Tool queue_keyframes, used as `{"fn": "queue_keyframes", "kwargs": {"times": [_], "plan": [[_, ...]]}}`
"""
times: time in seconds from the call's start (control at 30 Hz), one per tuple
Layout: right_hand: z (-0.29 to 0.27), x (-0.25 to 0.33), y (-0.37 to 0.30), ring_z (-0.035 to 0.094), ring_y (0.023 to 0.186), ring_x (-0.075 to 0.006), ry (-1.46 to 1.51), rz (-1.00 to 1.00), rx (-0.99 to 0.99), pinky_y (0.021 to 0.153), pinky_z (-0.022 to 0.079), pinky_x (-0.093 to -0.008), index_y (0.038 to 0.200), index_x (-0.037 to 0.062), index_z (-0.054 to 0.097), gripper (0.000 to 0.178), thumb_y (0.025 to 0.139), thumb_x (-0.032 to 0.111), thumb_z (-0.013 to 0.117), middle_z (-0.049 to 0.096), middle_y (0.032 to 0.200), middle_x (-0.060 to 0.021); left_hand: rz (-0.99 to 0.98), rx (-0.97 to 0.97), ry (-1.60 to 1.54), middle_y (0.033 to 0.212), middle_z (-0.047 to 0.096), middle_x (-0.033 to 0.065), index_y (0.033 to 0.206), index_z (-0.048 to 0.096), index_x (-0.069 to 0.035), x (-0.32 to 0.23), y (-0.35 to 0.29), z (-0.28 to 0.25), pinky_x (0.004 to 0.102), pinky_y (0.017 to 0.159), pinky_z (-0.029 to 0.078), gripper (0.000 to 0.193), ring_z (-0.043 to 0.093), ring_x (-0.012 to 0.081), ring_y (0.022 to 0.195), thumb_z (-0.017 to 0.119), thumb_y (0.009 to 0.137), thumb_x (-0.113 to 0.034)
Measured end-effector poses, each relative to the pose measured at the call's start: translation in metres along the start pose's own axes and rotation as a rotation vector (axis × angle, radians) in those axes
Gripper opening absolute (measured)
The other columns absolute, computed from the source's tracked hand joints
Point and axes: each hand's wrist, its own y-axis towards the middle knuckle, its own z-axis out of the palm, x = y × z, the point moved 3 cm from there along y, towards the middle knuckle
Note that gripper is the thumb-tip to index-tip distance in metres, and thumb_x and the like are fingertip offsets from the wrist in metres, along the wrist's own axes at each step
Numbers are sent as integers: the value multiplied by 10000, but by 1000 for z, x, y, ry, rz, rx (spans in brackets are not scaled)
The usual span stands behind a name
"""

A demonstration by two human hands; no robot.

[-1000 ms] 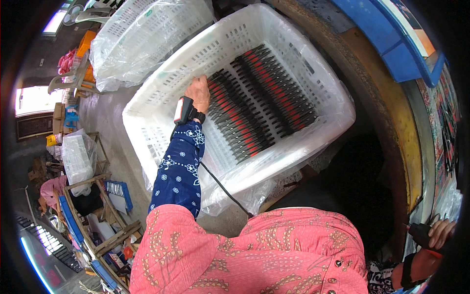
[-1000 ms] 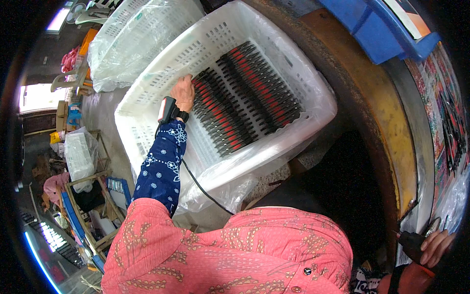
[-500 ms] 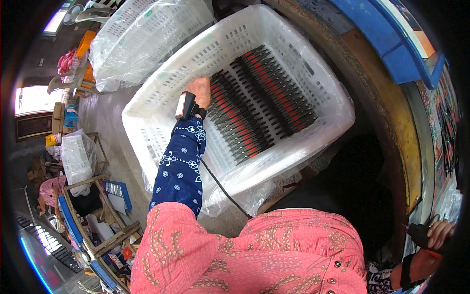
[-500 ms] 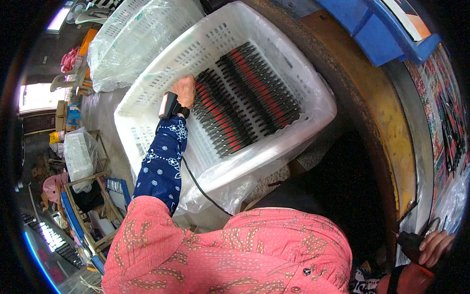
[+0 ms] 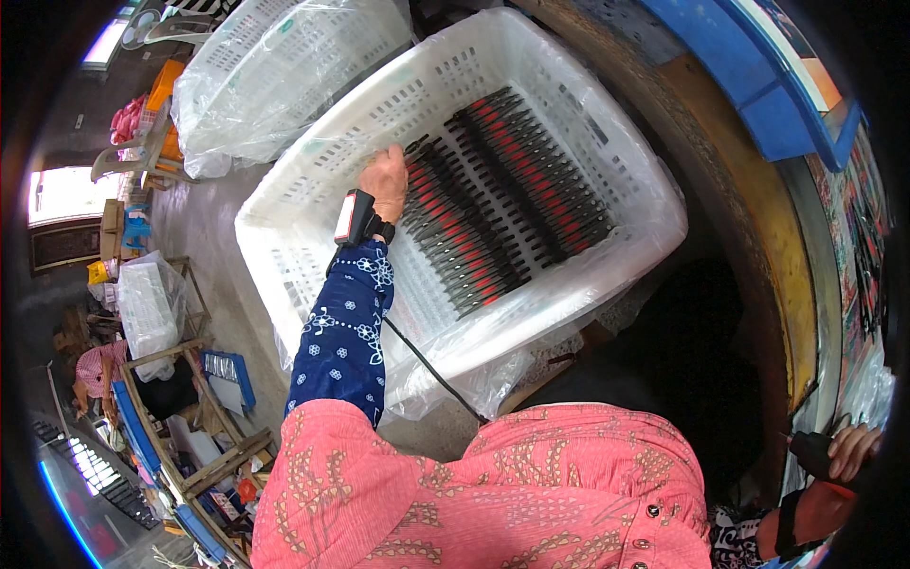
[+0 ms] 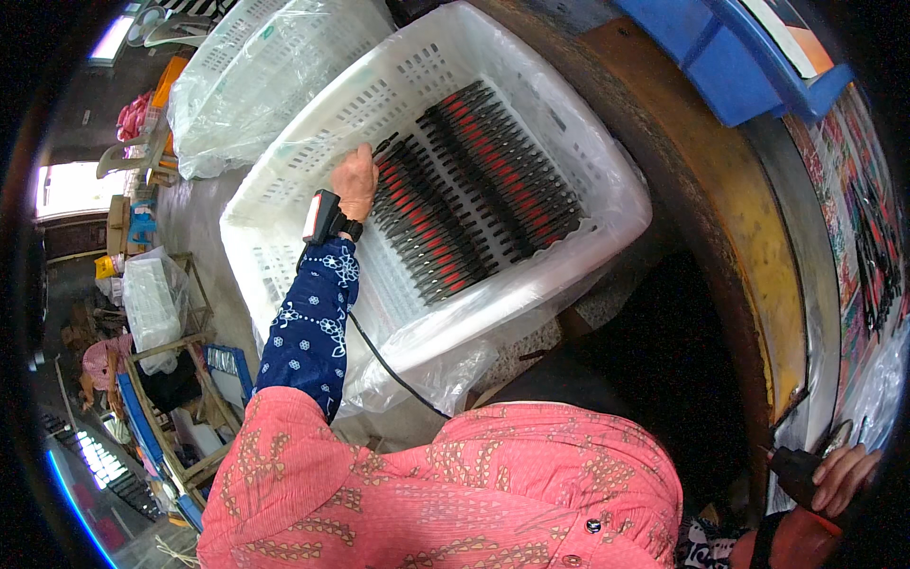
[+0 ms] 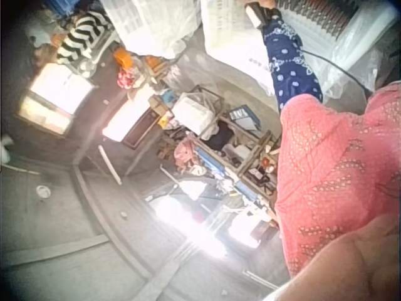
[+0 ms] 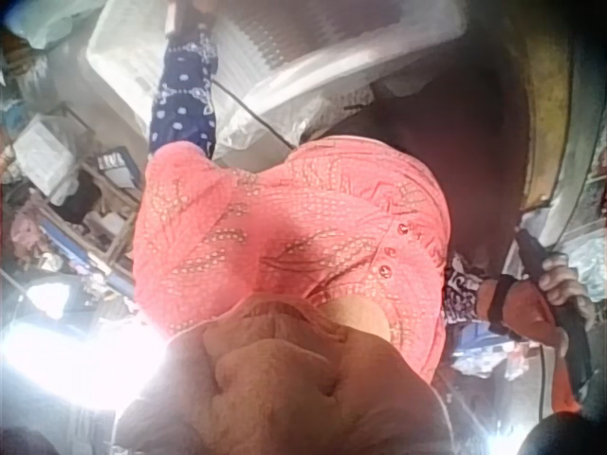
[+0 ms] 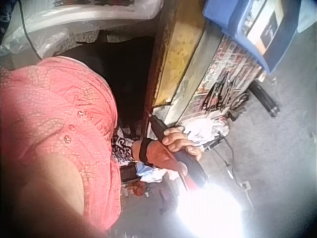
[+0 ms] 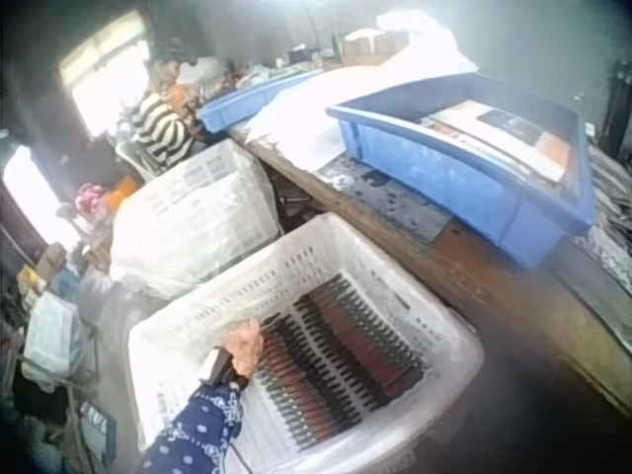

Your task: The person picks small black components from a white basket and uses a soldering iron to apply heat to the tips. They place the finished components on the workbench and repeat the process with additional items.

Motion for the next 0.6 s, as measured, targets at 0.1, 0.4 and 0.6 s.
{"fn": "queue_keyframes", "kwargs": {"times": [0.1, 0.4, 0.6], "plan": [[1, 1, 1, 483, 1142, -291, 12, 1, 8, 939, 420, -382, 1114, 10, 506, 254, 909, 152, 460, 497, 1169, -141, 18, -12, -49, 730, 563, 178, 833, 492, -48, 0, 2, 6, 471, 579, 464, 104, 570, 380, 711, 554, 749, -43], [6, 2, 5, 479, 1156, -300, 86, 7, 46, 947, 418, -390, 1112, 8, 505, 253, 906, 147, 460, 492, 1175, -146, 57, -64, -167, 783, 554, 191, 847, 508, -31, 2, 4, 12, 468, 651, 446, 68, 545, 397, 768, 540, 787, -33], [15, 3, 10, 475, 1166, -306, 185, 31, 104, 952, 417, -396, 1110, 7, 505, 252, 904, 144, 460, 489, 1179, -149, 63, -117, -229, 830, 539, 178, 862, 549, -41, 0, 0, 15, 449, 679, 443, 75, 533, 385, 795, 530, 790, -25]]}}
